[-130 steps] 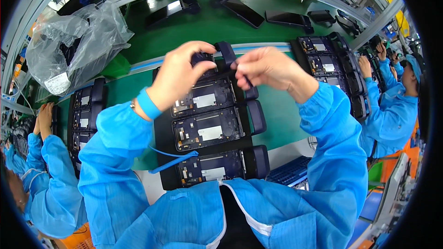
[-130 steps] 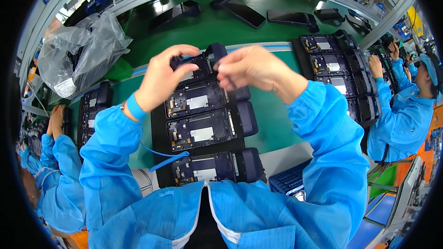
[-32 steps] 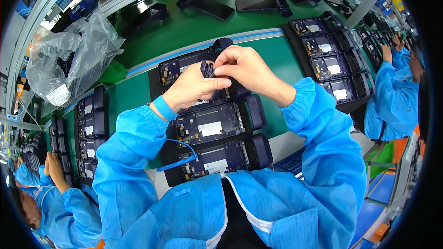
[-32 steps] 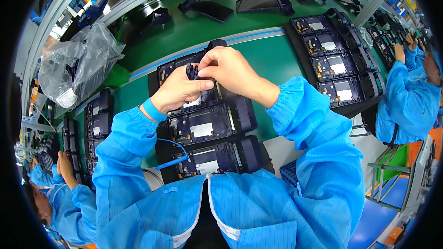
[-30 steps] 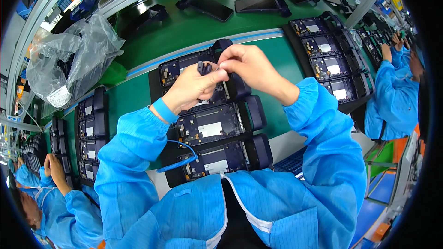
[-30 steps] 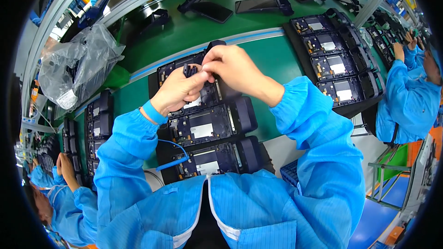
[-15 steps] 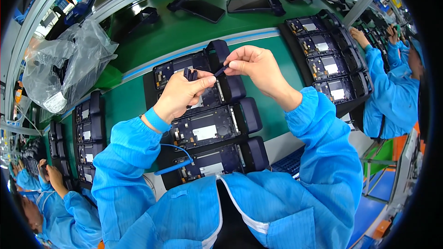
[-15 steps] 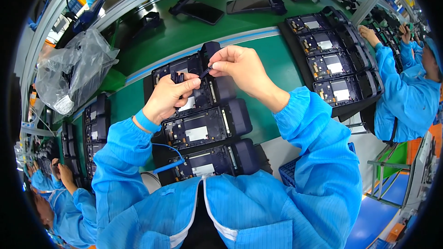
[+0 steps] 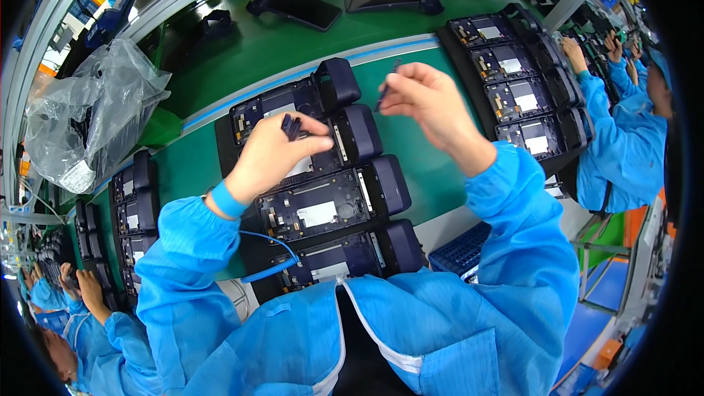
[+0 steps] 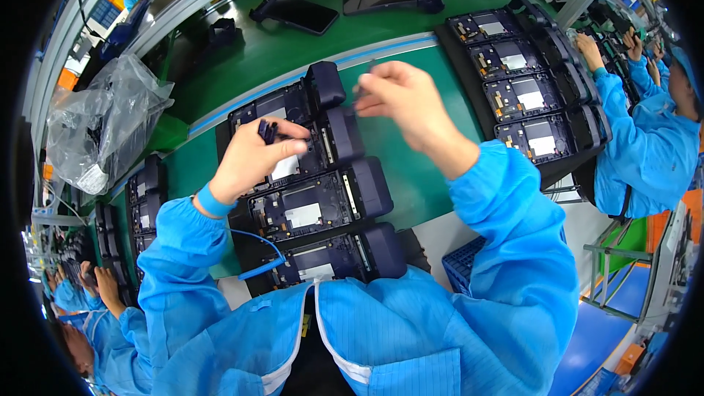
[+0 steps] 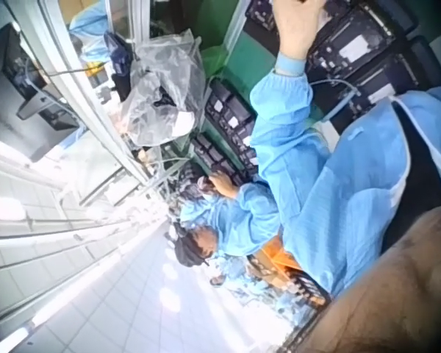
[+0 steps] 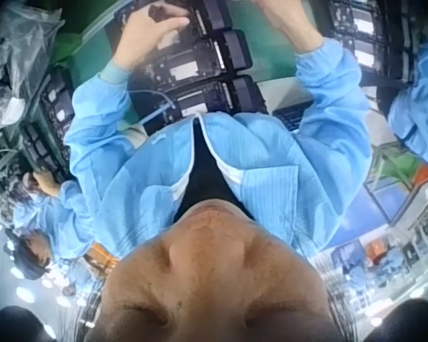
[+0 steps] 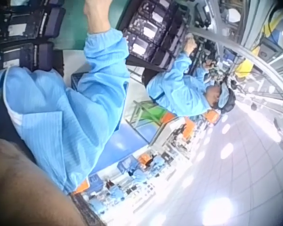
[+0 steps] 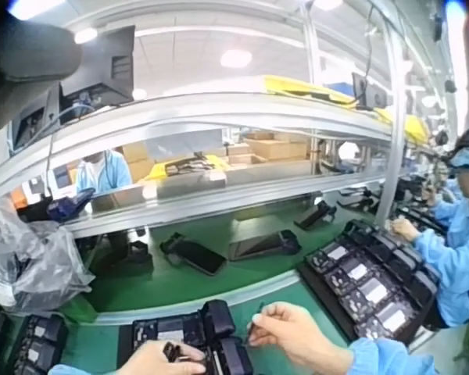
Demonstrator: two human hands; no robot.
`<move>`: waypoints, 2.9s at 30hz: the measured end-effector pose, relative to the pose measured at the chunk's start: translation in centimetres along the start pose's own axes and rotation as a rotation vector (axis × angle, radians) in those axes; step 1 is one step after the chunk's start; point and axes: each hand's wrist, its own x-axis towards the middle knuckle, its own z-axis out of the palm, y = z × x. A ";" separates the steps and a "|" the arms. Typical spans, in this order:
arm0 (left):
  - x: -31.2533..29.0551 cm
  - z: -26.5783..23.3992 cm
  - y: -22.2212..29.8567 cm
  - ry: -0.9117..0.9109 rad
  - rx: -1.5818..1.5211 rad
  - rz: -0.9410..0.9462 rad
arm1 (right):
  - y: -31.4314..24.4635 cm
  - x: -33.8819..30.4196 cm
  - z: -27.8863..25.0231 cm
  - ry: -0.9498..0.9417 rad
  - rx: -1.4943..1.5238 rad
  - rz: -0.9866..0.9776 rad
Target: The person assembles internal electronic components into the plastic housing of a handheld device by hand, picking components from a tray or basket and placing them into the device.
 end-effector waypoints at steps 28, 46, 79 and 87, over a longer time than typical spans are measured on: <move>-1.6 -1.5 -3.5 -0.084 0.402 0.361 | 4.5 2.5 2.1 -0.252 -0.101 0.518; -0.6 -1.0 -4.5 0.098 0.406 0.492 | 2.1 1.7 0.6 -0.063 -0.823 -0.028; -3.7 2.8 0.8 -0.030 -0.464 -0.217 | 0.8 -4.7 3.9 -0.091 -0.066 0.082; -4.4 3.1 -0.1 0.017 -0.013 0.118 | 0.8 -5.8 1.0 0.078 0.032 -0.009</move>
